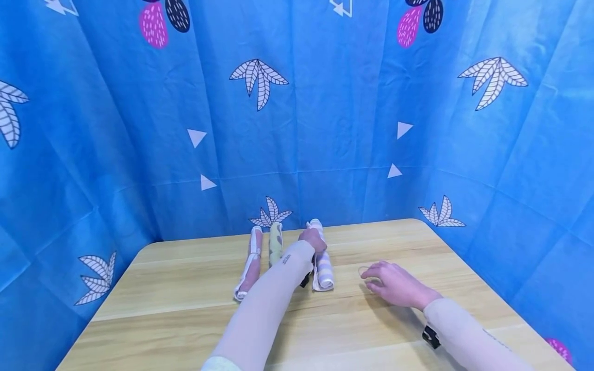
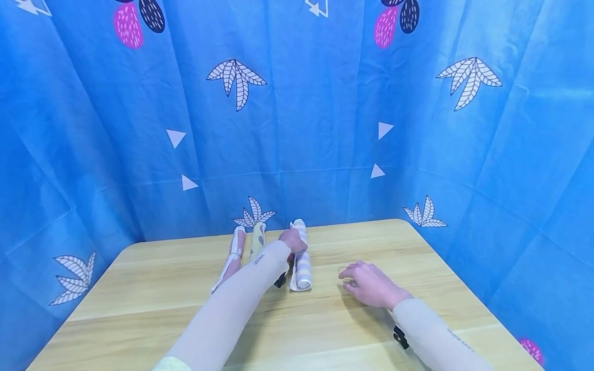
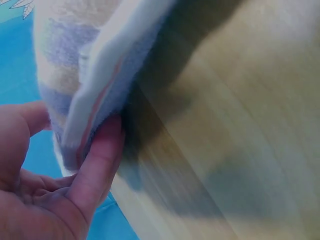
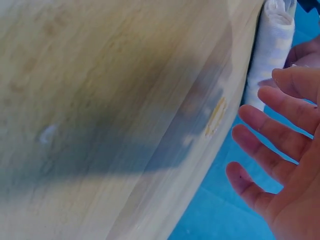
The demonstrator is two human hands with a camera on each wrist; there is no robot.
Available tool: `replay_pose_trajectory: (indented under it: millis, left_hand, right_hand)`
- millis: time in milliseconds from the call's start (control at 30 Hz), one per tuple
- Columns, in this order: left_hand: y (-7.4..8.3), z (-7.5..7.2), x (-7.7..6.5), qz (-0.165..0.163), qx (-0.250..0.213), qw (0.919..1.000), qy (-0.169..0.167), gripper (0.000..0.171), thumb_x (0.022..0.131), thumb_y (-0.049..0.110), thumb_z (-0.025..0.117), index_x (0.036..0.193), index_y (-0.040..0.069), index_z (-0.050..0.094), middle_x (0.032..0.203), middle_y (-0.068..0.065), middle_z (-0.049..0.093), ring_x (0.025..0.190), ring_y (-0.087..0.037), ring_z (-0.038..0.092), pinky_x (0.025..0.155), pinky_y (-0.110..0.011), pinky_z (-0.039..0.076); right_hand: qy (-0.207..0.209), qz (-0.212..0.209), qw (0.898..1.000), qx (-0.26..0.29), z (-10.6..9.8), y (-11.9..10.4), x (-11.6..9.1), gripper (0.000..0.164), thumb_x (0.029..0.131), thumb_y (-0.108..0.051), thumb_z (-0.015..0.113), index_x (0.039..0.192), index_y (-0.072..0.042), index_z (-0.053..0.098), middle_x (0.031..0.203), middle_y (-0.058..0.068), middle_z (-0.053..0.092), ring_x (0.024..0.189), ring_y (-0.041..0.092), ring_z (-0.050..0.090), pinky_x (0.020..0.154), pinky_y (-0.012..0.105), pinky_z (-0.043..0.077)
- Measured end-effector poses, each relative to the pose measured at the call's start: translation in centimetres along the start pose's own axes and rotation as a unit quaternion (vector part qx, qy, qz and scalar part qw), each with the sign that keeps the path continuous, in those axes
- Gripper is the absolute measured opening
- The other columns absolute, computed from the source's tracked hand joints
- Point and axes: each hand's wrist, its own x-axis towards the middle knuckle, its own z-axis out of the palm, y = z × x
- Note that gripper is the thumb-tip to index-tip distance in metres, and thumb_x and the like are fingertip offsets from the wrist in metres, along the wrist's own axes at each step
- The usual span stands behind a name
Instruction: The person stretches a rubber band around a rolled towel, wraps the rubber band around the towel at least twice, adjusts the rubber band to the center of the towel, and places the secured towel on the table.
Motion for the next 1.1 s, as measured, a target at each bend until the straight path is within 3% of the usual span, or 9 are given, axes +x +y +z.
replay_pose_trajectory:
  millis: [300, 500, 667, 767, 933, 1100]
  left_hand:
    - [-0.4, -1.1, -0.9, -0.018, -0.07, 0.9971, 0.024, 0.028, 0.088, 0.018, 0.068, 0.11, 0.002, 0.064, 0.101, -0.013, 0.066, 0.087, -0.027, 0.061, 0.082, -0.037, 0.054]
    - [-0.4, -2.2, -2.3, -0.019, -0.161, 0.9862, 0.032, 0.039, 0.084, 0.015, 0.073, 0.118, 0.003, 0.058, 0.102, -0.012, 0.065, 0.084, -0.024, 0.063, 0.074, -0.035, 0.057]
    - [-0.3, -3.1, -3.9, 0.011, -0.207, 0.9778, 0.027, 0.047, 0.081, 0.016, 0.077, 0.121, 0.005, 0.054, 0.105, -0.012, 0.064, 0.085, -0.023, 0.064, 0.069, -0.035, 0.057]
    - [-0.4, -3.6, -4.8, 0.033, -0.228, 0.973, 0.015, 0.052, 0.083, 0.016, 0.077, 0.127, 0.008, 0.05, 0.109, -0.011, 0.063, 0.089, -0.024, 0.065, 0.073, -0.038, 0.057]
    - [-0.6, -4.6, -6.6, 0.078, -0.28, 0.9567, -0.022, 0.061, 0.085, 0.011, 0.075, 0.137, 0.014, 0.043, 0.116, -0.01, 0.063, 0.096, -0.025, 0.065, 0.078, -0.044, 0.058]
    - [-0.9, -5.5, -8.2, 0.122, -0.287, 0.9494, -0.035, 0.07, 0.084, 0.011, 0.076, 0.143, 0.017, 0.038, 0.119, -0.009, 0.064, 0.097, -0.024, 0.066, 0.08, -0.044, 0.058]
  right_hand:
    - [-0.003, 0.004, 1.0, 0.001, -0.3, -0.3, -0.1, 0.027, 0.094, -0.018, 0.068, 0.119, -0.009, 0.072, 0.125, 0.014, 0.069, 0.122, 0.038, 0.06, 0.105, 0.06, 0.043]
    - [-0.003, 0.005, 1.0, -0.002, -0.3, -0.3, -0.4, 0.025, 0.094, -0.018, 0.068, 0.118, -0.009, 0.072, 0.123, 0.012, 0.07, 0.12, 0.037, 0.061, 0.104, 0.058, 0.044]
    - [-0.004, 0.007, 1.0, -0.003, -0.2, -0.1, -0.8, 0.025, 0.093, -0.019, 0.069, 0.117, -0.011, 0.073, 0.122, 0.011, 0.07, 0.119, 0.037, 0.062, 0.103, 0.058, 0.045]
    - [-0.004, 0.01, 1.0, -0.003, -0.3, -0.1, -0.9, 0.025, 0.093, -0.019, 0.069, 0.117, -0.012, 0.073, 0.122, 0.011, 0.07, 0.119, 0.037, 0.061, 0.103, 0.059, 0.045]
    - [-0.003, 0.008, 1.0, -0.005, -0.3, 0.0, -0.7, 0.025, 0.093, -0.019, 0.07, 0.116, -0.012, 0.073, 0.122, 0.011, 0.07, 0.119, 0.037, 0.062, 0.103, 0.059, 0.045]
    - [-0.003, -0.001, 1.0, -0.009, -0.2, 0.1, -0.4, 0.025, 0.092, -0.018, 0.07, 0.116, -0.011, 0.073, 0.12, 0.01, 0.071, 0.117, 0.037, 0.063, 0.102, 0.059, 0.046]
